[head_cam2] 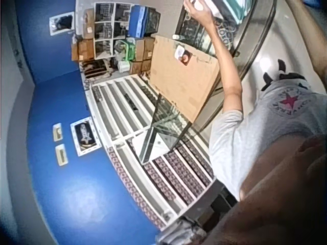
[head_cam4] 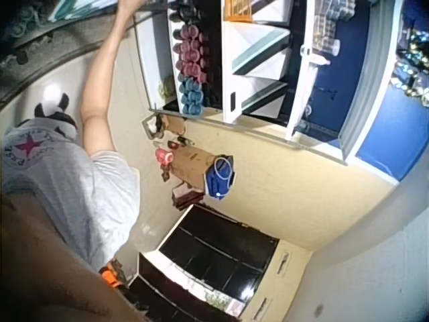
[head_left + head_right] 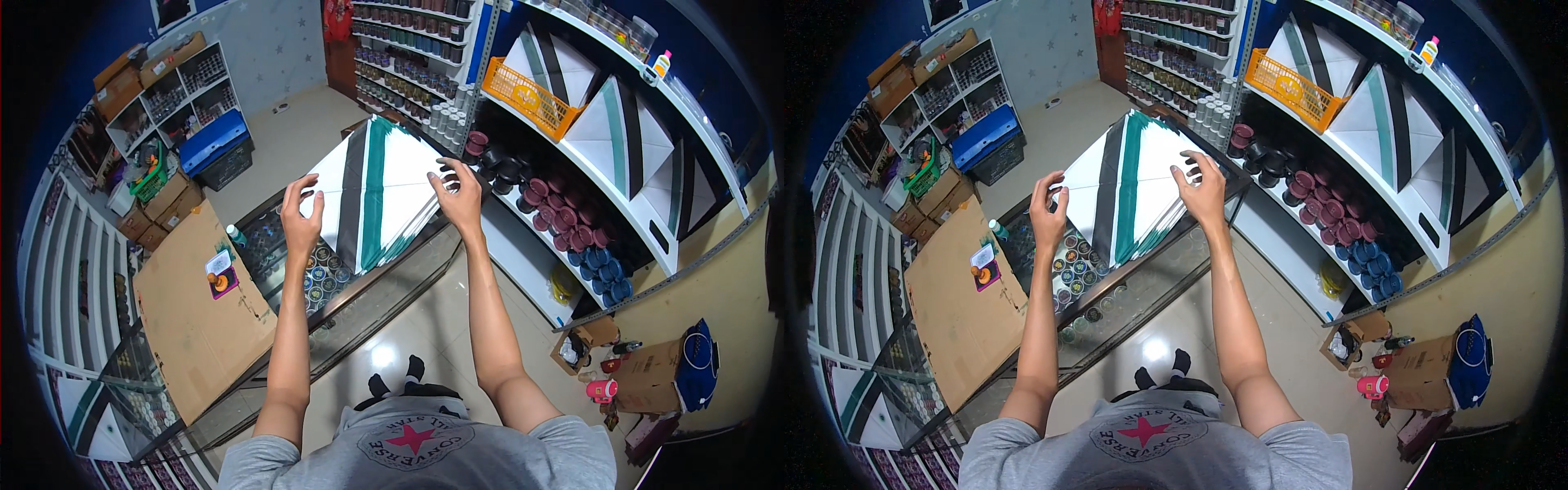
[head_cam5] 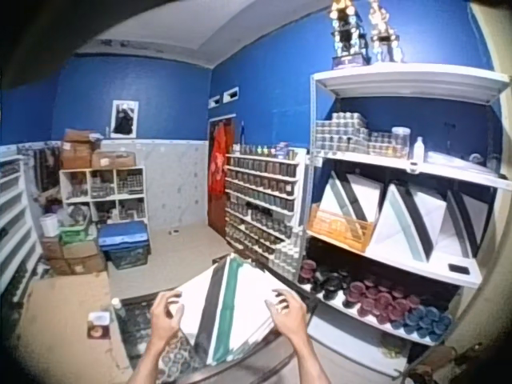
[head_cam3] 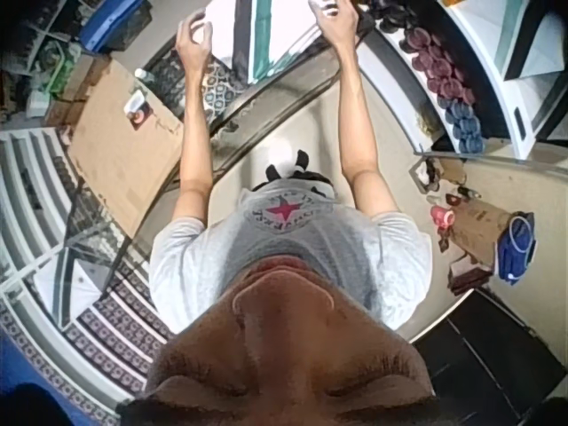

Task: The person repeatedly picks up a folded white kite with green and black stripes, unfolds it on a cardboard surface, and applies a small green circular sticker to the center. The person then refolds the kite and places it on a nearby shelf. This process is repeated for multiple kites.

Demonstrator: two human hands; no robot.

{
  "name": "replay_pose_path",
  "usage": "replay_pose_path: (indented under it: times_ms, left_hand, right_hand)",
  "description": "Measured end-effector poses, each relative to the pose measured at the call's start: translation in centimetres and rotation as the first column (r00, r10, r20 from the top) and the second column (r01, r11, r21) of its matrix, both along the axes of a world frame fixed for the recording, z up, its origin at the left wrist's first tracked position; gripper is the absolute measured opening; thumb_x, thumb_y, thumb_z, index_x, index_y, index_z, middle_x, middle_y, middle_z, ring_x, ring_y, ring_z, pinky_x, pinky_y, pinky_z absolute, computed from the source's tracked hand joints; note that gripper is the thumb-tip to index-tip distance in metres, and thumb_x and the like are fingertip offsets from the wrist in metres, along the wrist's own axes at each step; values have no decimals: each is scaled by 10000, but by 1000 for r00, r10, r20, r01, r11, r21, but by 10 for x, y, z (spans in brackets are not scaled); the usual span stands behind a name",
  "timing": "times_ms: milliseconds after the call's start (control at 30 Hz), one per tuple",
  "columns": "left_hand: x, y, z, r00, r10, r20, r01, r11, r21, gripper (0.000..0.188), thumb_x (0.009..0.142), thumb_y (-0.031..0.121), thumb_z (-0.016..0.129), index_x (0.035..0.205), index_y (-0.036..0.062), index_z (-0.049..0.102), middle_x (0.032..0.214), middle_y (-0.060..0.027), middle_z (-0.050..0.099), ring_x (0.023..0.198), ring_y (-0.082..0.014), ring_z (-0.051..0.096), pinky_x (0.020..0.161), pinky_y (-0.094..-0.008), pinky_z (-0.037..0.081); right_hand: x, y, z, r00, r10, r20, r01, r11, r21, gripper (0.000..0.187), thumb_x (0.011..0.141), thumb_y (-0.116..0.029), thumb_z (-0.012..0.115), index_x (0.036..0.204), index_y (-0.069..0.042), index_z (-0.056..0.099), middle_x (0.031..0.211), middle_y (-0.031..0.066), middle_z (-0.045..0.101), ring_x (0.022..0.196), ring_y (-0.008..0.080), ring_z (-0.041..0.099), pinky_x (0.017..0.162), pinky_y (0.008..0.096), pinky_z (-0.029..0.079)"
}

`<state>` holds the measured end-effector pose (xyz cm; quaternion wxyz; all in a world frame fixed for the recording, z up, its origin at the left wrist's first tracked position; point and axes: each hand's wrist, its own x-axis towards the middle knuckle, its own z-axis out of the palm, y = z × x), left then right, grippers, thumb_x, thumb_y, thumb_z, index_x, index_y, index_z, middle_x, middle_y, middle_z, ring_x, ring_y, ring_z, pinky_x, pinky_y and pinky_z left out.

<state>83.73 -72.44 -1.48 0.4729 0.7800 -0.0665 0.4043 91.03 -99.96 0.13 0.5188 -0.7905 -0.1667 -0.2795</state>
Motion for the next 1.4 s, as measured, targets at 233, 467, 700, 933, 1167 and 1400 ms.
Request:
replay_pose_path:
  times_ms: [233,467,700,933,1167,1400]
  left_hand:
    - [17,-1,-5,998,59,15,-59,998,13,281,823,43,610,1103,31,621,1072,-125,608,997,-238,613,853,-339,508]
    - [63,30,-74,940,124,-316,-80,986,147,437,784,123,694,1208,122,586,1142,-140,533,1032,-268,574,876,-349,499]
    - [88,67,-170,749,177,-639,-21,969,244,662,682,224,781,1296,212,535,1286,-208,442,1197,-404,454,1018,-449,398]
    - [82,67,-193,724,131,-677,37,973,228,727,625,173,826,1295,181,547,1292,-175,455,1216,-350,459,1045,-398,392]
    - [79,65,-191,724,124,-678,45,973,226,744,595,134,848,1280,161,556,1254,-165,488,1198,-338,473,1032,-388,403]
    - [74,61,-197,779,158,-607,0,968,252,710,590,150,857,1245,137,583,1204,-150,530,1146,-329,503,1006,-389,412]
  right_hand:
    - [24,2,-9,999,30,-20,-31,999,-41,313,758,-121,723,1055,-58,645,943,113,647,739,209,632,672,322,502]
    - [68,-9,-57,996,16,-91,-33,980,-196,382,688,-71,691,1066,-71,638,970,169,600,860,325,598,793,389,491]
    - [83,-7,-83,995,-62,-75,35,949,-312,382,672,-55,693,1051,-55,643,1008,188,609,959,360,600,867,406,480]
    - [89,-5,-86,995,-44,-90,17,960,-281,354,678,-50,694,1028,-43,649,952,193,614,878,351,615,804,402,497]
    - [94,-3,-81,986,-24,-165,-3,986,-164,256,688,-34,685,944,-43,684,875,150,628,775,260,614,714,345,496]
    - [100,3,-89,928,187,-322,-167,982,88,265,727,-61,710,992,-56,702,895,62,687,744,123,581,705,277,473]
